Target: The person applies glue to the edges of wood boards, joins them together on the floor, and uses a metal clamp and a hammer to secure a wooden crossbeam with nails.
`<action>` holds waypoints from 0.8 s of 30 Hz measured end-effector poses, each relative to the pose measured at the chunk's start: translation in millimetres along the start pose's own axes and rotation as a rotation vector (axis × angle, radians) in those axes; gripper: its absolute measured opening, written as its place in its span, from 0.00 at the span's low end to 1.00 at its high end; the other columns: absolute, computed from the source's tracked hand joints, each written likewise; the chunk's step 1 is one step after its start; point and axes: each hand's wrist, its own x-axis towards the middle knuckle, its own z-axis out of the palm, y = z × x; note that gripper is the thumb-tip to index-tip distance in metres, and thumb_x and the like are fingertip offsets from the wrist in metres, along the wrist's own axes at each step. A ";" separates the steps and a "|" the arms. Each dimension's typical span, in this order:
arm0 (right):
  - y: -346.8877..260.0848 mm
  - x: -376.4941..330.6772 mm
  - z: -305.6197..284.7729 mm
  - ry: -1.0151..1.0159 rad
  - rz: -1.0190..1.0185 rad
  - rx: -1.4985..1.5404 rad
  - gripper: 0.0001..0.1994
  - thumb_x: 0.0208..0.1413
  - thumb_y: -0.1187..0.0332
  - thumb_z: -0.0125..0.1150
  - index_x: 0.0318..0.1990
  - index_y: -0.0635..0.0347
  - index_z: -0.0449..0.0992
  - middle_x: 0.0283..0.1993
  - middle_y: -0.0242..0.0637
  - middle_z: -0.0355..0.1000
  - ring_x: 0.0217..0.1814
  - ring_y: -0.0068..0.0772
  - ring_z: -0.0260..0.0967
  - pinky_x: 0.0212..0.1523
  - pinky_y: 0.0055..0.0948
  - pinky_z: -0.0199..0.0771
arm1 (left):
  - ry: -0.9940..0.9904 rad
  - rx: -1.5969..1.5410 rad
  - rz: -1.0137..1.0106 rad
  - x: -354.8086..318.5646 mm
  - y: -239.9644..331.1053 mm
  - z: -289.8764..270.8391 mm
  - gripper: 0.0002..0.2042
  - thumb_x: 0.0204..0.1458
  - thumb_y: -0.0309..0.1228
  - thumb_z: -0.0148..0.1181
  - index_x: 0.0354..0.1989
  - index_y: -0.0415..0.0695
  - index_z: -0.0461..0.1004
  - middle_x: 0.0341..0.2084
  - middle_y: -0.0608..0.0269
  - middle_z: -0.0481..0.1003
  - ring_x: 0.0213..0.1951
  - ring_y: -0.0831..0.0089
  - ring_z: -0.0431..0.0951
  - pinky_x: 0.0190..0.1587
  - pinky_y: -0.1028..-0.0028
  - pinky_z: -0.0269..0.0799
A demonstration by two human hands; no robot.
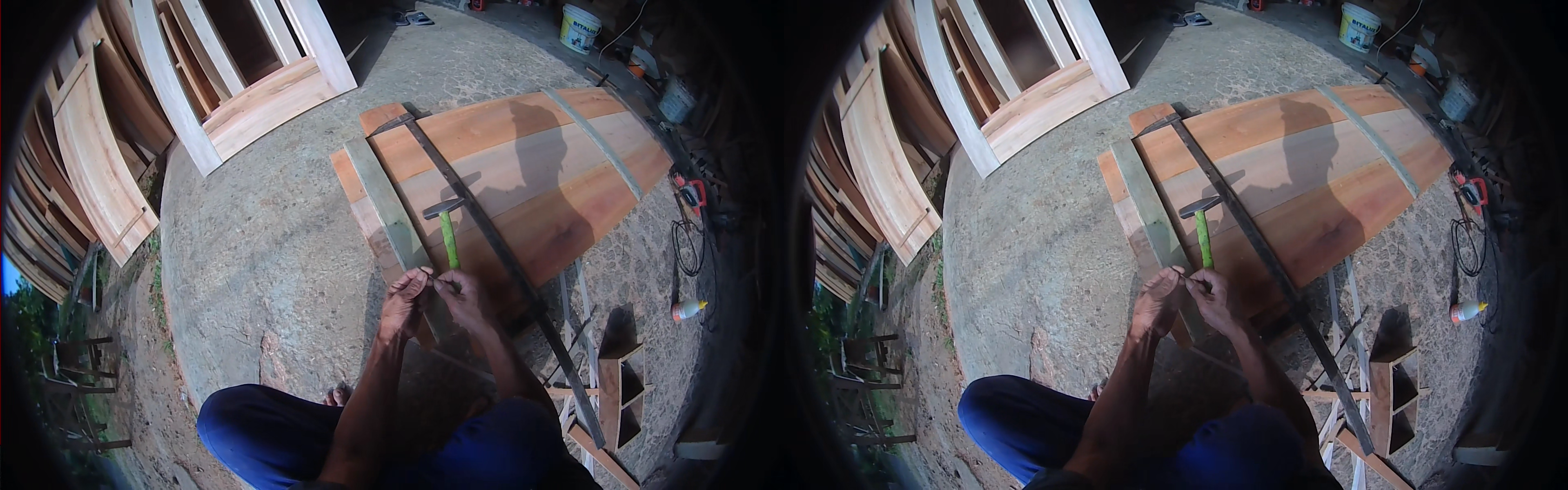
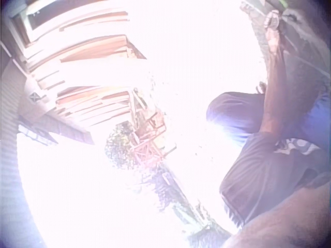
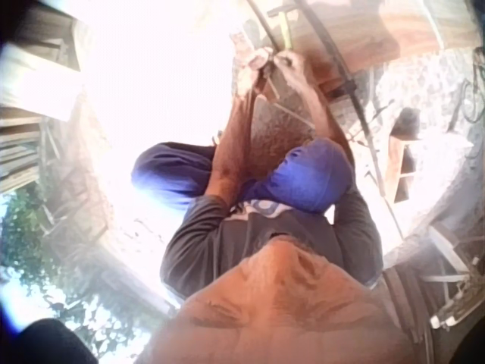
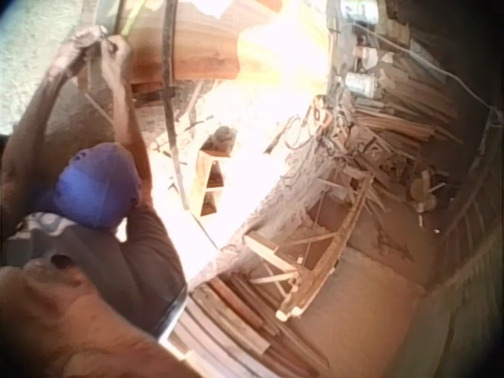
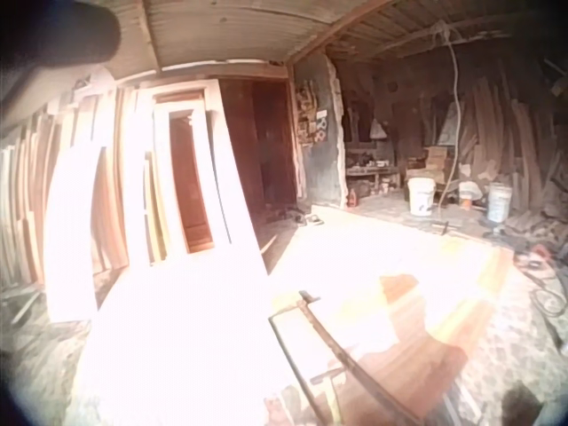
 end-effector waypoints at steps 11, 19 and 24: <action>10.2 32.9 -19.6 -0.067 -0.198 -0.317 0.05 0.60 0.71 0.61 0.37 0.62 0.74 0.28 0.34 0.70 0.31 0.21 0.66 0.30 0.28 0.68 | 0.087 0.495 0.083 -6.8 27.5 -12.9 0.07 0.58 0.35 0.63 0.36 0.45 0.79 0.28 0.68 0.79 0.26 0.84 0.73 0.27 0.83 0.65; -14.5 26.2 -11.7 0.105 -0.167 -0.459 0.22 0.64 0.68 0.52 0.65 0.53 0.62 0.40 0.55 0.75 0.43 0.54 0.75 0.40 0.43 0.75 | 0.320 0.663 0.350 -3.5 -12.7 -4.9 0.06 0.59 0.31 0.59 0.34 0.42 0.75 0.26 0.67 0.76 0.29 0.82 0.72 0.35 0.78 0.68; -25.6 -37.0 -22.1 0.058 -0.299 -0.700 0.28 0.64 0.71 0.48 0.71 0.58 0.51 0.53 0.65 0.69 0.51 0.64 0.72 0.47 0.48 0.72 | 0.470 1.337 0.322 -7.6 -19.3 13.1 0.11 0.58 0.39 0.55 0.36 0.43 0.73 0.30 0.51 0.78 0.35 0.57 0.79 0.40 0.61 0.72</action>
